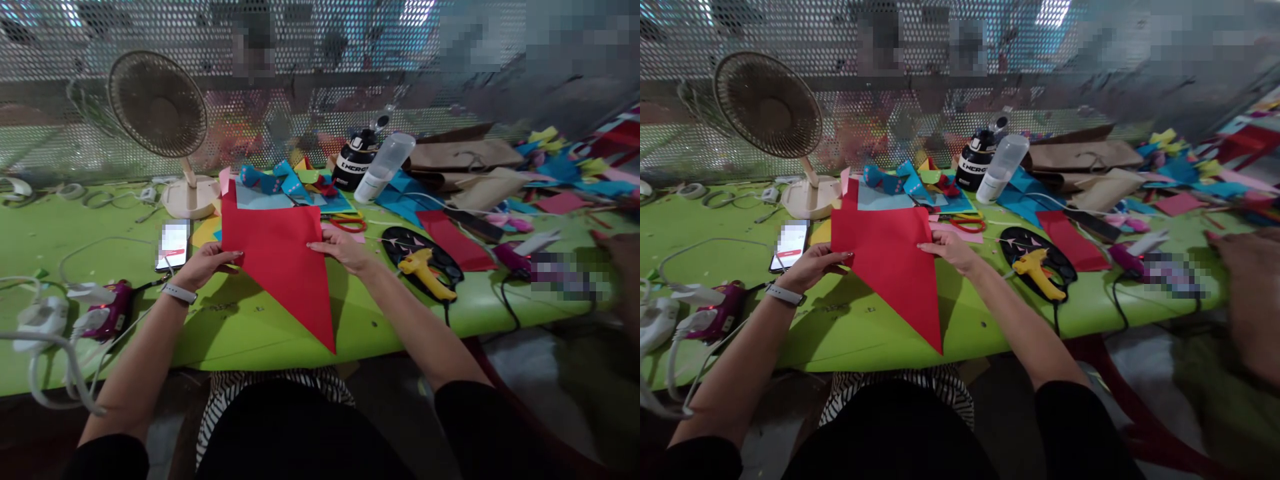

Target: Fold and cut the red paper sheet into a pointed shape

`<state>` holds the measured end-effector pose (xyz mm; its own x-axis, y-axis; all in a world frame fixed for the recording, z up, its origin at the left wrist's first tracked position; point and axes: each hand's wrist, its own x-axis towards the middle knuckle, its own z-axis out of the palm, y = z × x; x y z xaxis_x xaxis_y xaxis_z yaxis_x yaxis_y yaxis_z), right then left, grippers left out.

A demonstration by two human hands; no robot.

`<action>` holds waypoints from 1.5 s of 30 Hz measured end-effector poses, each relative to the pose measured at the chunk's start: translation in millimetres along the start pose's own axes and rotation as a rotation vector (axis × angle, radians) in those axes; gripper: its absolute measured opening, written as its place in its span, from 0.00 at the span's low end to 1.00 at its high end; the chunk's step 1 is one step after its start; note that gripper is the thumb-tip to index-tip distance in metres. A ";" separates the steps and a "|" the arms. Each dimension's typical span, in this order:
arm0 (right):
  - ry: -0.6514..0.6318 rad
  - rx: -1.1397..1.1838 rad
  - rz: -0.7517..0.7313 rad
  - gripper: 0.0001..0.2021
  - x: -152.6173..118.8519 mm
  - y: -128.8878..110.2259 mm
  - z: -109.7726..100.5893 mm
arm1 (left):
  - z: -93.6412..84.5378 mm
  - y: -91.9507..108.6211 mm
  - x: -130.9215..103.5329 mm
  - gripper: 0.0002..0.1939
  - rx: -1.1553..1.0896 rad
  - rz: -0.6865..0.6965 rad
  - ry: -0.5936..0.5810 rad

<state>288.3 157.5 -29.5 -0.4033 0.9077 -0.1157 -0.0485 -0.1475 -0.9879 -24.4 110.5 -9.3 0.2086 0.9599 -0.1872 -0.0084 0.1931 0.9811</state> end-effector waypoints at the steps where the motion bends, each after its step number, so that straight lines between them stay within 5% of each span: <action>1: -0.002 0.004 0.000 0.17 0.1 0.8 -0.7 | -1.5 -0.4 -0.3 0.09 -0.002 0.006 -0.007; 12: -0.020 0.043 0.055 0.14 1.5 14.8 -7.5 | -13.5 -12.4 -0.5 0.07 -0.114 -0.129 -0.070; 24: 0.005 0.081 0.030 0.10 2.3 23.0 -11.7 | -9.4 -20.4 2.8 0.06 -0.280 -0.163 0.015; 45: 0.004 0.134 0.084 0.14 -2.0 22.0 -8.9 | 2.4 -25.7 1.6 0.10 -0.132 -0.108 -0.056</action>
<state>296.2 155.9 -52.0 -0.4076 0.8914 -0.1981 -0.1366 -0.2740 -0.9520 -21.4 106.6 -34.7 0.2693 0.9202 -0.2842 -0.1111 0.3228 0.9399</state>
